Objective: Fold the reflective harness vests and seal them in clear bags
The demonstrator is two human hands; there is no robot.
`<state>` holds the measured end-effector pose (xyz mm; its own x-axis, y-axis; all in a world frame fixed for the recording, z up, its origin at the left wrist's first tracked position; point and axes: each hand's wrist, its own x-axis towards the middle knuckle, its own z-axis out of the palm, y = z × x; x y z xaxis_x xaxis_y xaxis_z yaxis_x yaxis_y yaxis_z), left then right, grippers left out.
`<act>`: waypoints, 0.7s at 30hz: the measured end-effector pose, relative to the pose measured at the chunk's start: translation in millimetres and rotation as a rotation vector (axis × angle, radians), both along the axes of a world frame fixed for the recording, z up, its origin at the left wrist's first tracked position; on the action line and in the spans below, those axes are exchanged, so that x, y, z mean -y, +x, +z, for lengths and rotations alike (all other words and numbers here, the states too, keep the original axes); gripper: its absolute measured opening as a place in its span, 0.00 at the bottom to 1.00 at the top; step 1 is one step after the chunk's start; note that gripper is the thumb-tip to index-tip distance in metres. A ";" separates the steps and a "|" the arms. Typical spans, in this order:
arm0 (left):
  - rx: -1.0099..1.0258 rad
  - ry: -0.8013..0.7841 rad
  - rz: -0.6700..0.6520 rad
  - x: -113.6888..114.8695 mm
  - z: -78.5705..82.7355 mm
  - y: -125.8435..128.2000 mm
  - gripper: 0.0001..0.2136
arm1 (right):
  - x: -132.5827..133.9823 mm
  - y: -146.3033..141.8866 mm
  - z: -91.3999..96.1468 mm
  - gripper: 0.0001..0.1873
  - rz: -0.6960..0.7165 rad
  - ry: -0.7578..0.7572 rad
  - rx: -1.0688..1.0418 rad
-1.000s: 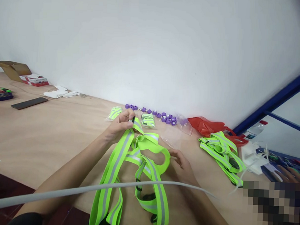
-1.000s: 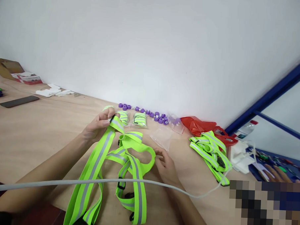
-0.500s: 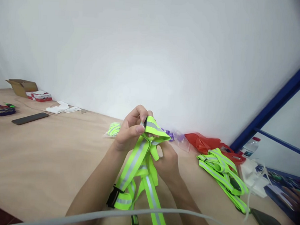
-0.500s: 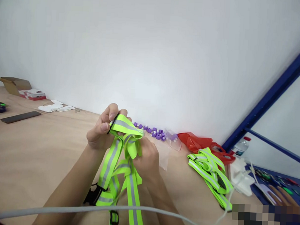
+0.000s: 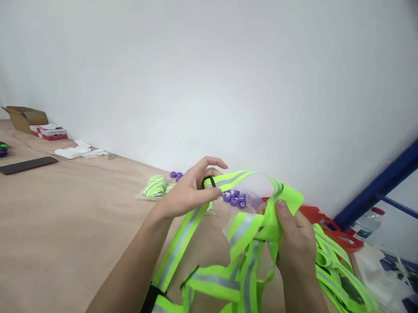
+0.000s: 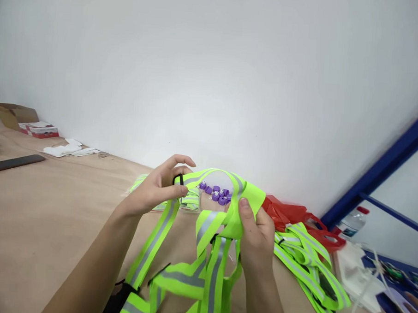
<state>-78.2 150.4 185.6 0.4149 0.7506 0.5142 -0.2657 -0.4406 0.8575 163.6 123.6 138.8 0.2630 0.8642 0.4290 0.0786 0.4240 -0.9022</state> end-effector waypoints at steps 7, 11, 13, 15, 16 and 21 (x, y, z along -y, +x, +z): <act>-0.222 0.044 0.023 13.4 -1.4 25.8 0.34 | 11.5 -26.8 12.5 0.21 -0.020 0.015 -0.113; -0.338 -0.004 0.020 19.2 -0.2 32.2 0.37 | 16.1 -44.1 11.8 0.25 0.059 -0.052 -0.146; -0.373 0.001 -0.006 19.3 0.2 32.7 0.35 | 15.8 -47.5 9.1 0.27 0.081 -0.042 -0.156; -0.379 0.018 -0.011 18.6 0.6 32.7 0.31 | 15.3 -47.8 7.1 0.28 0.076 -0.014 -0.159; -0.372 0.015 -0.001 18.3 0.8 32.6 0.29 | 15.2 -47.3 7.0 0.28 0.074 -0.011 -0.160; -0.209 -0.107 0.018 16.9 3.1 30.1 0.13 | 14.5 -42.2 12.6 0.22 0.131 -0.025 -0.212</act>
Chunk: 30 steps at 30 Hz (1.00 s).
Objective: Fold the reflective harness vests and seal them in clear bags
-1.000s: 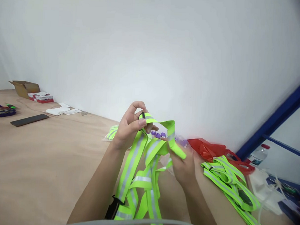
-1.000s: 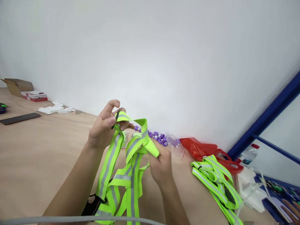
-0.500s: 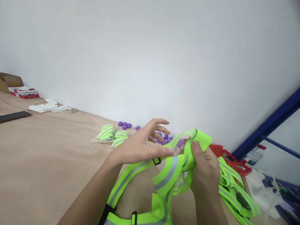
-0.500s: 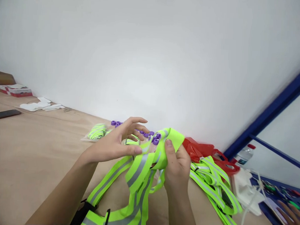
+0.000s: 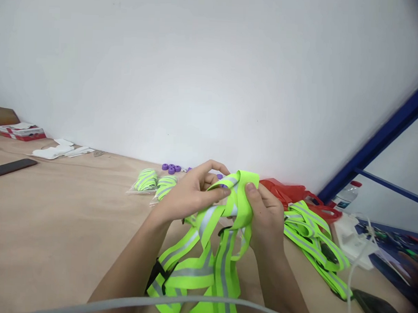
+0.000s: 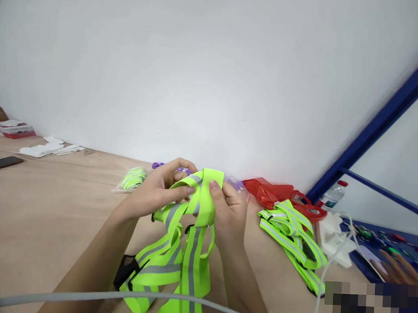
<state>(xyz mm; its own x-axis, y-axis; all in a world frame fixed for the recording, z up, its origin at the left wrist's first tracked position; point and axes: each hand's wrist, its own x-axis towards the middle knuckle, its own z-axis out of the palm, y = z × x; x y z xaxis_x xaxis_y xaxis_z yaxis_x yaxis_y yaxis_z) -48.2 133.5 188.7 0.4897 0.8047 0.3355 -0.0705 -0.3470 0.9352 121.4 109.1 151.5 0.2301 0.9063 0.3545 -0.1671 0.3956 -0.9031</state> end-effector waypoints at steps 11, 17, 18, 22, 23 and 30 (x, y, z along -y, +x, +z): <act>0.165 0.107 0.149 -5.3 1.4 -9.4 0.08 | -13.1 9.5 -4.6 0.18 0.149 0.127 0.001; -0.021 0.083 0.130 2.5 4.8 -8.9 0.12 | 0.2 -2.3 3.0 0.13 0.111 0.166 0.124; -0.046 0.081 0.081 3.3 5.2 -9.4 0.15 | 1.5 -3.8 3.5 0.10 0.090 0.169 0.137; 0.024 0.080 0.019 3.3 2.2 -5.6 0.14 | 5.5 -8.3 4.6 0.11 0.011 0.287 0.114; 0.085 0.069 0.045 2.6 0.2 -2.7 0.12 | 6.4 -9.3 4.8 0.13 -0.002 0.321 0.111; 0.433 -0.184 -0.173 -1.6 -12.5 22.4 0.10 | 11.6 -11.7 5.0 0.03 -0.210 0.253 0.282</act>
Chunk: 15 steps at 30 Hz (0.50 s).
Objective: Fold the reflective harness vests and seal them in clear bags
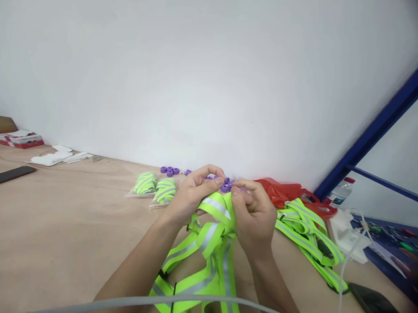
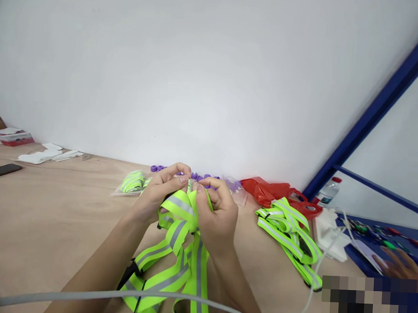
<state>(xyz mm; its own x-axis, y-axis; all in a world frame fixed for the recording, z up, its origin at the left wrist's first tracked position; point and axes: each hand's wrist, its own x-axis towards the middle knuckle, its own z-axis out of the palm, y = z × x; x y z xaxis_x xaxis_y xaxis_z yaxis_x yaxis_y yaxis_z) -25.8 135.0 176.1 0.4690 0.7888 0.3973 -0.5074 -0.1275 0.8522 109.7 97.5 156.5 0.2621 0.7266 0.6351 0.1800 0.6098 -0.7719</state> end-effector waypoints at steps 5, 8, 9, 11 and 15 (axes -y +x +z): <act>0.113 -0.161 -0.176 -2.2 -2.4 6.5 0.12 | 7.0 1.2 2.9 0.05 -0.297 0.173 0.301; 0.123 -0.183 -0.177 -3.3 -4.2 6.2 0.12 | 9.7 1.7 3.8 0.05 -0.352 0.236 0.374; 0.116 -0.185 -0.166 -3.3 -4.8 5.9 0.12 | 9.7 2.0 3.6 0.05 -0.367 0.243 0.387; 0.088 -0.187 -0.147 -3.1 -5.7 5.5 0.11 | 8.6 2.8 2.8 0.06 -0.397 0.252 0.408; 0.027 -0.167 -0.089 -2.4 -5.5 5.5 0.12 | 6.2 4.3 2.4 0.05 -0.456 0.277 0.429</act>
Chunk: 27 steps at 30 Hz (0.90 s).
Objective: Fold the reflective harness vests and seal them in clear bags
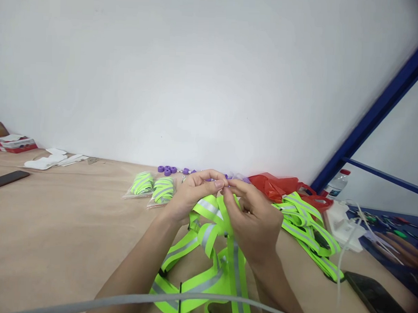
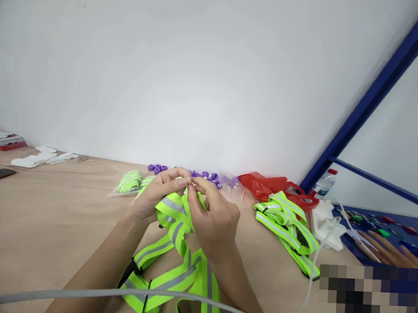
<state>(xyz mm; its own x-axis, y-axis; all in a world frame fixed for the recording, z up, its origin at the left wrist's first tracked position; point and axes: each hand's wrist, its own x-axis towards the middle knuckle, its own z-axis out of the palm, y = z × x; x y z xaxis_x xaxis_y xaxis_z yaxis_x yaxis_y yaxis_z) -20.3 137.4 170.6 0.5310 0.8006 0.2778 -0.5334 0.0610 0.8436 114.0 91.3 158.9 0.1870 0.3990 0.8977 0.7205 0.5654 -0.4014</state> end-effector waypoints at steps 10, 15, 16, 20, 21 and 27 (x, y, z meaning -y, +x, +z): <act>-0.067 0.086 0.182 -0.3 5.0 2.1 0.07 | 1.3 1.3 4.2 0.06 -0.060 -0.013 -0.021; -0.043 0.032 0.186 1.3 2.9 7.2 0.10 | 0.0 2.5 2.4 0.05 0.038 -0.066 -0.132; -0.041 0.019 0.191 1.4 2.1 8.1 0.11 | -0.1 2.6 2.5 0.05 0.057 -0.073 -0.152; -0.047 -0.011 0.197 1.4 -0.6 10.1 0.11 | -0.7 2.8 3.2 0.05 0.104 -0.081 -0.196; -0.051 -0.013 0.197 1.4 -1.1 10.4 0.11 | -1.1 2.9 3.1 0.04 0.109 -0.087 -0.203; -0.038 -0.016 0.196 1.6 -1.8 10.9 0.12 | -4.4 5.2 -0.6 0.05 0.142 -0.084 -0.226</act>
